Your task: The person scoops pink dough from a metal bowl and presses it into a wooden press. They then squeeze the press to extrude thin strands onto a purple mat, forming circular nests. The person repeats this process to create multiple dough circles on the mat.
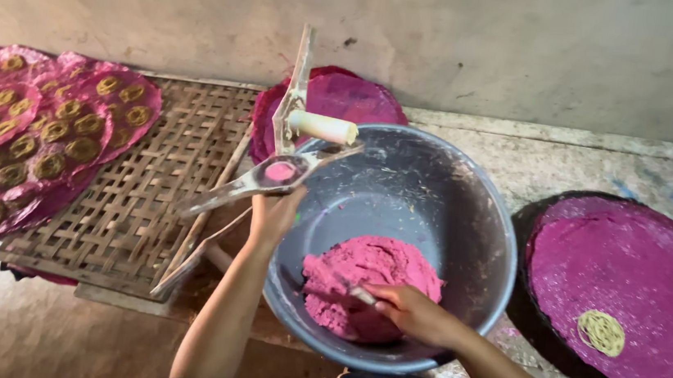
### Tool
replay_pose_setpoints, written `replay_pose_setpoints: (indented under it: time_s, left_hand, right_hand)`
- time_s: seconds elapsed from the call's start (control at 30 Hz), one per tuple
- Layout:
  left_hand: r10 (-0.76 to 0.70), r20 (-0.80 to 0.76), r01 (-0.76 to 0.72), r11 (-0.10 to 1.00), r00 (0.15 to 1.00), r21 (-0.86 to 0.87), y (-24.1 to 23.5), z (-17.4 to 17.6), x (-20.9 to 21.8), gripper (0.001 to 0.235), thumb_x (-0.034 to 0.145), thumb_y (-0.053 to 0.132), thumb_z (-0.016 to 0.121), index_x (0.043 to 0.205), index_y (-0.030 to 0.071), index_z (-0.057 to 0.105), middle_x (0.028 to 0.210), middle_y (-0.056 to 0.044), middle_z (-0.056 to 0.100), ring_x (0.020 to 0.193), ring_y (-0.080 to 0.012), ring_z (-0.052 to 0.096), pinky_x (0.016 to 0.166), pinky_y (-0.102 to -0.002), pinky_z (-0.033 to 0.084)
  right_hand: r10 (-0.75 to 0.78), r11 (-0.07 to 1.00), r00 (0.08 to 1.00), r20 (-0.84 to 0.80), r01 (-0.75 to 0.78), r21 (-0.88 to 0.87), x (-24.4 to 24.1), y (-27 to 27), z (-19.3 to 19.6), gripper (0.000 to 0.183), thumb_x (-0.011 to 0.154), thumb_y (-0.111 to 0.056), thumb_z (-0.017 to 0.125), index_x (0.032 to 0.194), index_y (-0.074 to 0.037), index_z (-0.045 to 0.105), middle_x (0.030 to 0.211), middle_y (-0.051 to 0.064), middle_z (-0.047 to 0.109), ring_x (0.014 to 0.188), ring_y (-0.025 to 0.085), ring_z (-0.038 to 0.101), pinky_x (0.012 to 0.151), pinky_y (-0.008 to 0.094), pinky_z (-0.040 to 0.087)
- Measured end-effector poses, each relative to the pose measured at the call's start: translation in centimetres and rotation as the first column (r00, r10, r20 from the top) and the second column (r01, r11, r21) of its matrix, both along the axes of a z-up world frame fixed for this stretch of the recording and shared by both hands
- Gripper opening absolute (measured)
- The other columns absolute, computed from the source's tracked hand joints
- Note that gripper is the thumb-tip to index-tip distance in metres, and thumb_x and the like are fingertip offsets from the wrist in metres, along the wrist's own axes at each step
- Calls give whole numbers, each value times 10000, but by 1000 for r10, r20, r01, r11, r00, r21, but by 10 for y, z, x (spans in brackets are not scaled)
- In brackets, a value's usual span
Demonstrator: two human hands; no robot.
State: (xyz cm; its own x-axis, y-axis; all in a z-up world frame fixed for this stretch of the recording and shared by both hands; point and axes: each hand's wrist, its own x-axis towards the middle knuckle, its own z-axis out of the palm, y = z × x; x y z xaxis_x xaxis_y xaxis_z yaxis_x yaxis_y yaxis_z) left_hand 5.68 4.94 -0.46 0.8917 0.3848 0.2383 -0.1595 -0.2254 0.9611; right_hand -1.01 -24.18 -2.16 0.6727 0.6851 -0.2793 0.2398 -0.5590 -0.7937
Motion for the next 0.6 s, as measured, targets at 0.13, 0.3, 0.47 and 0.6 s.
replay_pose_setpoints:
  time_s: [0.13, 0.3, 0.47, 0.6]
  left_hand:
    - [-464, -112, 273, 682, 879, -678, -67, -9, -40, 238, 764, 27, 681, 1002, 10, 674, 843, -43, 657, 757, -154, 620, 635, -316, 510]
    - [-817, 10, 452, 309, 576, -837, -194, 3, -100, 245, 774, -42, 705, 1015, -6, 675, 858, -49, 649, 817, -170, 636, 730, -327, 536]
    - [-764, -192, 517, 575, 615, -634, -266, 62, -102, 411, 728, -9, 782, 1109, 93, 669, 985, 20, 725, 924, -79, 679, 800, -239, 561]
    - [-805, -50, 806, 592, 592, 19, -314, 90, -102, 340, 845, 153, 860, 1113, 41, 684, 990, -36, 709, 906, -124, 687, 784, -291, 566]
  right_hand:
    - [-148, 754, 984, -97, 175, 633, 31, -29, 29, 801, 1024, -478, 494, 1649, -133, 133, 1703, 168, 256, 1561, 266, 272, 1246, 431, 228]
    - [-14, -38, 969, -249, 248, 968, 36, -88, 75, 1012, 1007, -539, 605, 1669, -251, -105, 1655, 239, 292, 1440, 398, 411, 1168, 559, 364]
    - [-196, 295, 980, -41, 98, 950, 14, -208, 121, 831, 1054, -360, 565, 1694, -167, 70, 1581, 292, 430, 1312, 470, 581, 1003, 534, 568]
    - [-8, 697, 753, 658, -468, 544, 8, -295, 151, 644, 1054, -194, 483, 1611, -136, 166, 1369, 285, 602, 1358, 551, 493, 1080, 579, 451]
